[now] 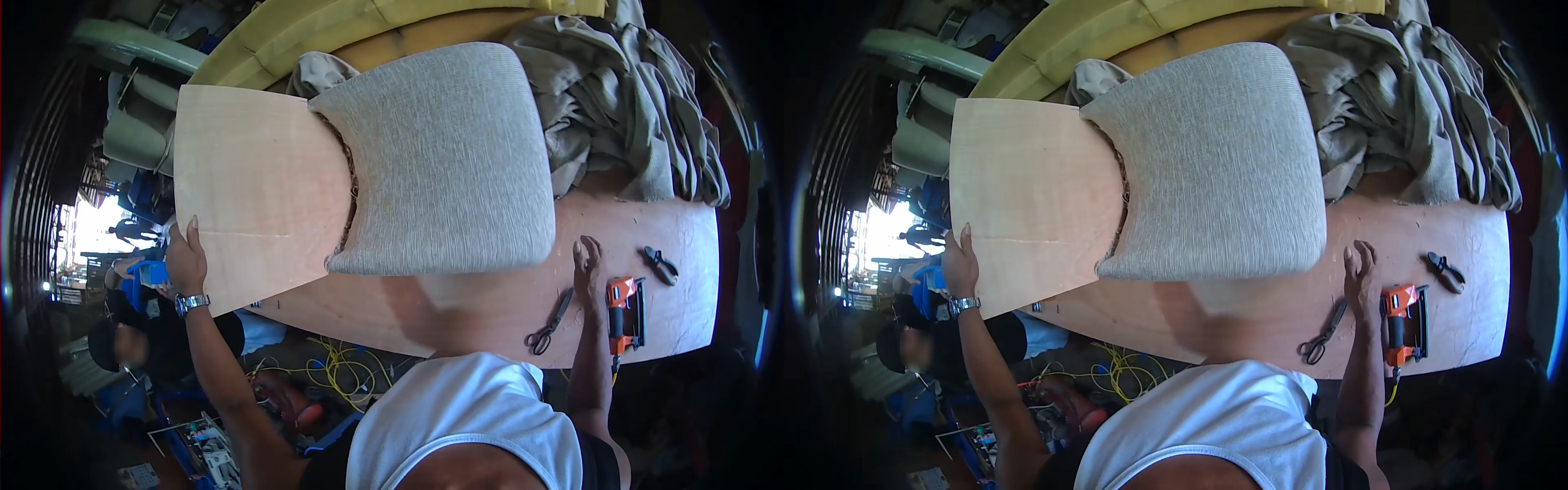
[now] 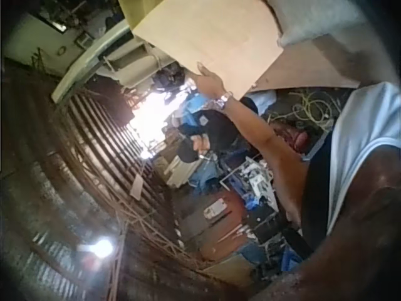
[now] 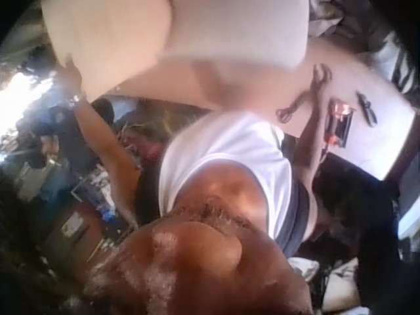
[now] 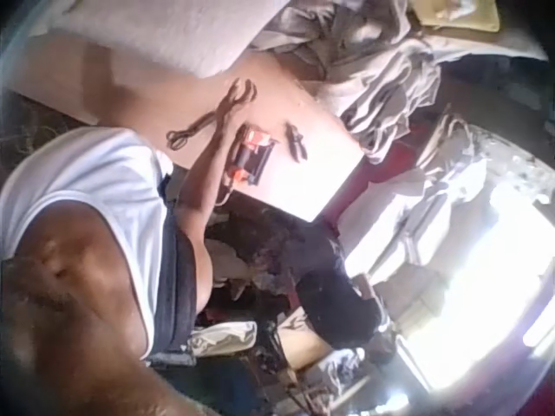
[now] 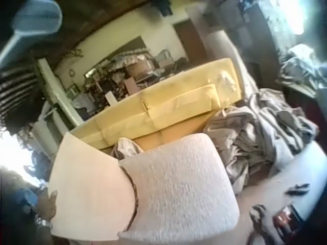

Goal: The person staples fabric onto a curved wooden furniture component using a pneumatic staple gun. They repeatedly smooth and pull the fabric taut, then fire staples along the edges to secure it. The person rotates the component to access different sides and continues stapling until the fabric is fully attached.

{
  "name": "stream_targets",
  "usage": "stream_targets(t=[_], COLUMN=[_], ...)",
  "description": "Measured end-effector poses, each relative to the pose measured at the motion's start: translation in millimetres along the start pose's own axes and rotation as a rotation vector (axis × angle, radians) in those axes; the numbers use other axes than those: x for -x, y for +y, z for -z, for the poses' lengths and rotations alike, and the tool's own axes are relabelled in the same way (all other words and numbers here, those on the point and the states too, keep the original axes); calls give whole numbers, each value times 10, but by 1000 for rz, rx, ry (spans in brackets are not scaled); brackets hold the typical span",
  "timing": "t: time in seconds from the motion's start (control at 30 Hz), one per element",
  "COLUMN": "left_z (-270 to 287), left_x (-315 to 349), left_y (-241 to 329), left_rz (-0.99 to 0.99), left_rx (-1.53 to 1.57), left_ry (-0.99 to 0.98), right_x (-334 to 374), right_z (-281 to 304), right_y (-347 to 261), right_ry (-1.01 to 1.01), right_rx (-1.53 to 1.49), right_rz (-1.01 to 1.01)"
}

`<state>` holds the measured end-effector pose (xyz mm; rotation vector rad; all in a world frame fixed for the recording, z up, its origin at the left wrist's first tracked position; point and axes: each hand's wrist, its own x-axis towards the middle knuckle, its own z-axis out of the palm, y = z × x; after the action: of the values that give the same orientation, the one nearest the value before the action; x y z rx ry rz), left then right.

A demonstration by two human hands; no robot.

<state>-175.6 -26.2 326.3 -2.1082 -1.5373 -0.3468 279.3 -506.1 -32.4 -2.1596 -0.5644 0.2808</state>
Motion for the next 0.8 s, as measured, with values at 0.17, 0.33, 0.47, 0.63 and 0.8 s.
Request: stream_targets(t=[0.17, 0.33, 0.47, 0.63, 0.8], left_z=[-456, -945, -1066, -1451, -1035], left_x=[139, 209, -10, -45, 1856], left_y=[-614, -1184, -1109, -143, 996], left_rz=[-15, -77, 51, -147, -893], left_rx=[95, 157, 133, 133, 1245], left_ry=[111, 227, 184, 440, -249], right_x=[-106, 225, 436, 726, 1289], right_z=[-330, -401, -147, -117, -228], right_y=[-311, -319, -443, -1026, -1013], right_ry=[-212, -256, -178, -155, 33], right_rx=[-488, -975, -1069, -1107, -1106], right_rz=[-209, -110, -155, -221, -210])
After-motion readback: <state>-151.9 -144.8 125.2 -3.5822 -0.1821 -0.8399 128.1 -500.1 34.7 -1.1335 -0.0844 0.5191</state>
